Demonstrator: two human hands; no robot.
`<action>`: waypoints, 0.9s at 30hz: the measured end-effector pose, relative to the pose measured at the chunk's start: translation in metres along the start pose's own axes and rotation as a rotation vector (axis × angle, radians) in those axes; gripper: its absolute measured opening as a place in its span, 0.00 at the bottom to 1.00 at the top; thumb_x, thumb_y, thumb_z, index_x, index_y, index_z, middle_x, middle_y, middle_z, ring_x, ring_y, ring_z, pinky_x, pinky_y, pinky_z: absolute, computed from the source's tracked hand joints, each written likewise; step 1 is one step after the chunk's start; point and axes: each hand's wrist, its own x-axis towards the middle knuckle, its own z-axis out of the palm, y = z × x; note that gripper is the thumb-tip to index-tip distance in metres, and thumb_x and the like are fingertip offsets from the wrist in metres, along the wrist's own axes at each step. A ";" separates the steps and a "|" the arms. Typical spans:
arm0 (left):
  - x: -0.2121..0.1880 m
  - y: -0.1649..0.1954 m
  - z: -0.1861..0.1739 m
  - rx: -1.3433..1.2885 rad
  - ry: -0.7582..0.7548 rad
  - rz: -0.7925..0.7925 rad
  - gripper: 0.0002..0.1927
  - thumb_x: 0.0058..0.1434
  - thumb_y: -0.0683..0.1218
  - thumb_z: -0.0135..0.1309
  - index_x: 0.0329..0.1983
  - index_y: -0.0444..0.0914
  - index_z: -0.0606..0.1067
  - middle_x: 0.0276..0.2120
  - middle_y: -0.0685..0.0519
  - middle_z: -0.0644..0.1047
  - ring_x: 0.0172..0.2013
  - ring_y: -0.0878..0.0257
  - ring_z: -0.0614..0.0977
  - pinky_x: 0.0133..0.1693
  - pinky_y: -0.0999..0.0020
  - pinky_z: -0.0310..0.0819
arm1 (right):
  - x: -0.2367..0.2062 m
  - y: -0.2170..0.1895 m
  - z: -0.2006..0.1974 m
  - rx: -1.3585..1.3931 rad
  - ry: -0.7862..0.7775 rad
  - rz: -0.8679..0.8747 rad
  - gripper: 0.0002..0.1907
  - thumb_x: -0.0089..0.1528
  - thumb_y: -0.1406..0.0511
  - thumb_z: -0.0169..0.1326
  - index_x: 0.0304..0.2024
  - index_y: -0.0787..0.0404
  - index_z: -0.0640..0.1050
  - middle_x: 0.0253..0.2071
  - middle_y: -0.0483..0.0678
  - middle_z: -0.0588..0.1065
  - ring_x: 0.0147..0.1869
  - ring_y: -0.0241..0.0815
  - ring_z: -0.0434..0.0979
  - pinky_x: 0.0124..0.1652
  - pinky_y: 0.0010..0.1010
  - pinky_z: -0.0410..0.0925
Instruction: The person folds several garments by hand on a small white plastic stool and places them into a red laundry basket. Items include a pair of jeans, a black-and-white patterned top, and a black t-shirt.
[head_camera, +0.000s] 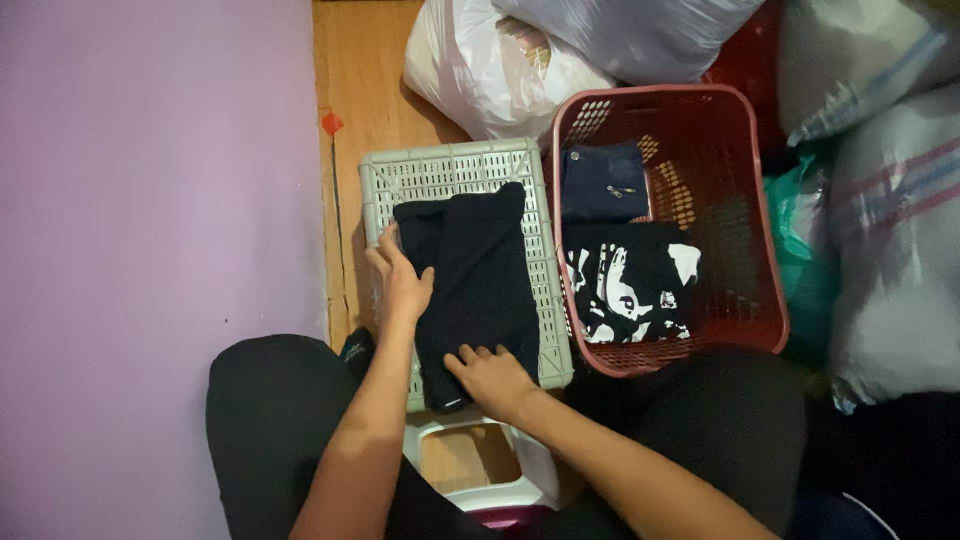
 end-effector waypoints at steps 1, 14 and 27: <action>-0.003 0.005 -0.004 0.053 0.003 -0.001 0.45 0.53 0.37 0.64 0.69 0.48 0.53 0.60 0.34 0.60 0.59 0.37 0.65 0.56 0.44 0.65 | 0.002 -0.001 0.002 0.017 -0.009 0.002 0.32 0.54 0.69 0.61 0.61 0.60 0.67 0.55 0.58 0.72 0.57 0.56 0.76 0.54 0.53 0.68; 0.030 0.034 -0.003 0.059 -0.080 0.501 0.24 0.59 0.41 0.61 0.59 0.43 0.72 0.58 0.48 0.71 0.53 0.42 0.73 0.57 0.46 0.68 | 0.021 0.072 -0.005 0.807 -0.115 -0.132 0.27 0.51 0.53 0.71 0.40 0.62 0.75 0.38 0.52 0.79 0.41 0.46 0.81 0.41 0.37 0.74; 0.035 0.075 -0.028 0.359 -0.527 0.444 0.17 0.47 0.40 0.70 0.37 0.38 0.74 0.50 0.50 0.73 0.54 0.52 0.71 0.57 0.55 0.66 | 0.019 0.165 -0.098 0.245 0.605 -0.004 0.29 0.55 0.73 0.58 0.60 0.57 0.74 0.56 0.51 0.71 0.63 0.55 0.63 0.60 0.50 0.55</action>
